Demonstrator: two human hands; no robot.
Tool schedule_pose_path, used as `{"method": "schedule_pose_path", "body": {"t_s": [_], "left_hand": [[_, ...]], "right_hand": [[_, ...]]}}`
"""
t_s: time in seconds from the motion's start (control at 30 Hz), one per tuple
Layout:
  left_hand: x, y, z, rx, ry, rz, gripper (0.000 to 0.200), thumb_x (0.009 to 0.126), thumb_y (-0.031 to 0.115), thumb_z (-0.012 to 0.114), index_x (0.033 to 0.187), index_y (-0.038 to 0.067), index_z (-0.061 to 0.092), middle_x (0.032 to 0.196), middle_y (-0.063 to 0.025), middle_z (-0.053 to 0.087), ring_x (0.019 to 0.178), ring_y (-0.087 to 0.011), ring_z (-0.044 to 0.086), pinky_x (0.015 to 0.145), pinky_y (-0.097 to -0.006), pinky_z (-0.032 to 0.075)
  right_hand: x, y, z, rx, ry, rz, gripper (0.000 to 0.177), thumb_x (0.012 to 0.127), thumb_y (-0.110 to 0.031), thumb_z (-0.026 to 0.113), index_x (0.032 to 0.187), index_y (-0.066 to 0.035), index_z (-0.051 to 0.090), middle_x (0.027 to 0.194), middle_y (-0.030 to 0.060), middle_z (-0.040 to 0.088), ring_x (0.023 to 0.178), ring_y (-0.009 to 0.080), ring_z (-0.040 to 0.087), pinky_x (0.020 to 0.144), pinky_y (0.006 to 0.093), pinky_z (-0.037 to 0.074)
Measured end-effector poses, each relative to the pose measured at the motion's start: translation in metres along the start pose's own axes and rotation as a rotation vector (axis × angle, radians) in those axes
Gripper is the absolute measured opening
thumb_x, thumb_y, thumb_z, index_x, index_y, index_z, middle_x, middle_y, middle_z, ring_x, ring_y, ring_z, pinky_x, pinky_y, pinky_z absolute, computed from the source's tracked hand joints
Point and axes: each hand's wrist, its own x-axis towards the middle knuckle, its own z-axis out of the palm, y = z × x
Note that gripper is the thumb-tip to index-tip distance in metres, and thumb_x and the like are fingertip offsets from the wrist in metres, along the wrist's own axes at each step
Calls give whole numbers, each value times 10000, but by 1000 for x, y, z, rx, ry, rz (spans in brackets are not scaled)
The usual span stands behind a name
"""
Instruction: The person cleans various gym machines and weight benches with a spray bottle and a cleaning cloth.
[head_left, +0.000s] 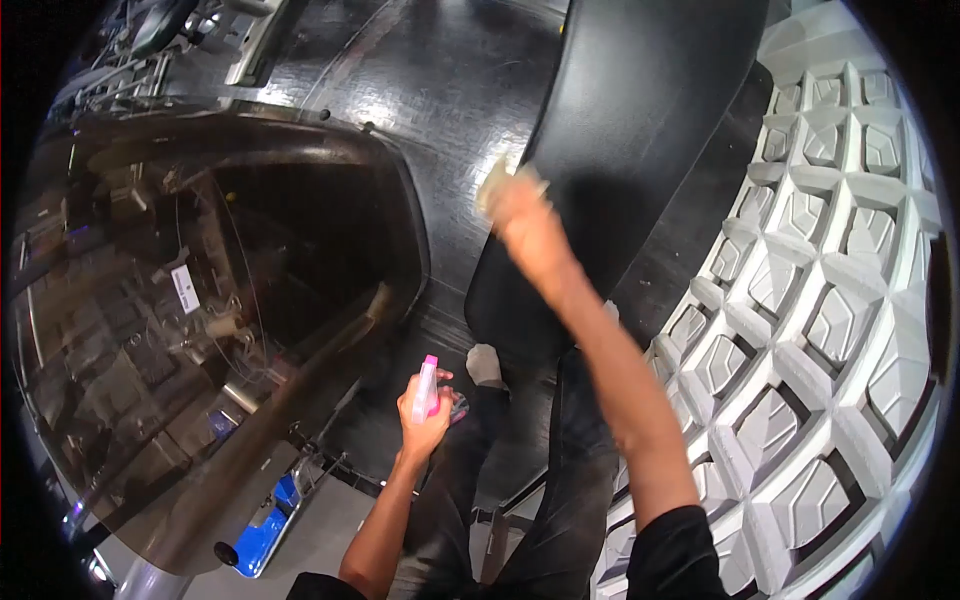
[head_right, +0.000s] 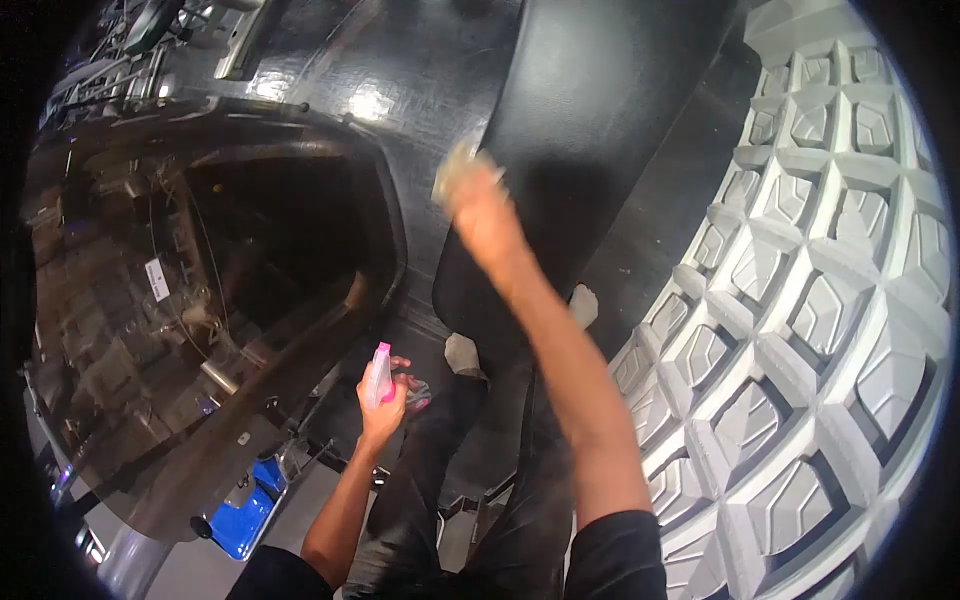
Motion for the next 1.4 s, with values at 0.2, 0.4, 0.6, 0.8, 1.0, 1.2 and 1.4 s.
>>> {"method": "schedule_pose_path", "body": {"t_s": [0.2, 0.4, 0.6, 0.8, 1.0, 1.2, 1.4], "left_hand": [[-7, -7, -10, -55, 35, -5, 229, 839, -107, 575, 1051, -29, 543, 985, -114, 669, 726, -153, 692, 649, -280, 550], [-12, -5, -16, -98, 65, -23, 240, 842, -114, 567, 1066, -33, 539, 994, -123, 661, 735, -163, 696, 657, -287, 554], [-18, -2, -19, -74, 49, -47, 274, 859, -130, 517, 1108, -14, 502, 1024, -128, 615, 719, -173, 665, 691, -320, 561], [-25, 0, -24, -58, 62, -61, 290, 853, -142, 510, 1112, -12, 505, 1035, -133, 617, 723, -164, 670, 712, -326, 566], [-28, 0, -21, -72, 102, -55, 234, 841, -114, 562, 1060, -35, 540, 985, -113, 663, 714, -164, 698, 653, -282, 550], [-29, 2, -19, -115, 101, -45, 218, 845, -106, 572, 1050, -36, 544, 989, -113, 665, 729, -163, 701, 658, -277, 550], [-16, 19, -32, -40, 124, -28, 221, 864, -88, 583, 1074, -34, 540, 995, -112, 661, 742, -158, 697, 664, -278, 550]], "right_hand": [[-208, -40, 150, -648, -1118, -227, 375, 858, -230, 518, 1164, -82, 676, 1285, 84, 606, 1290, 281, 464, 1124, 449, 298], [-135, -32, 101, -948, -566, -451, 448, 874, -233, 523, 1254, -10, 605, 1419, 167, 479, 1355, 351, 390, 1118, 484, 311], [-4, -30, 53, -884, -387, -160, 271, 879, -215, 527, 1026, -132, 739, 1284, 68, 598, 1233, 251, 507, 1083, 409, 317], [-138, -31, 136, -909, -642, -451, 347, 869, -279, 522, 1109, -118, 714, 1346, 38, 565, 1330, 251, 421, 1151, 425, 243], [-225, -11, 146, -787, -906, -594, 259, 842, -254, 557, 938, -132, 764, 1096, -27, 663, 1143, 216, 519, 1049, 382, 342], [-225, -10, 79, -621, -635, -680, 334, 837, -202, 559, 1109, -64, 694, 1298, 45, 580, 1299, 258, 449, 1118, 415, 315], [-34, -41, -14, -211, -267, -102, 448, 820, -63, 513, 1267, -31, 530, 1296, 220, 523, 1182, 398, 514, 1032, 460, 426]]}}
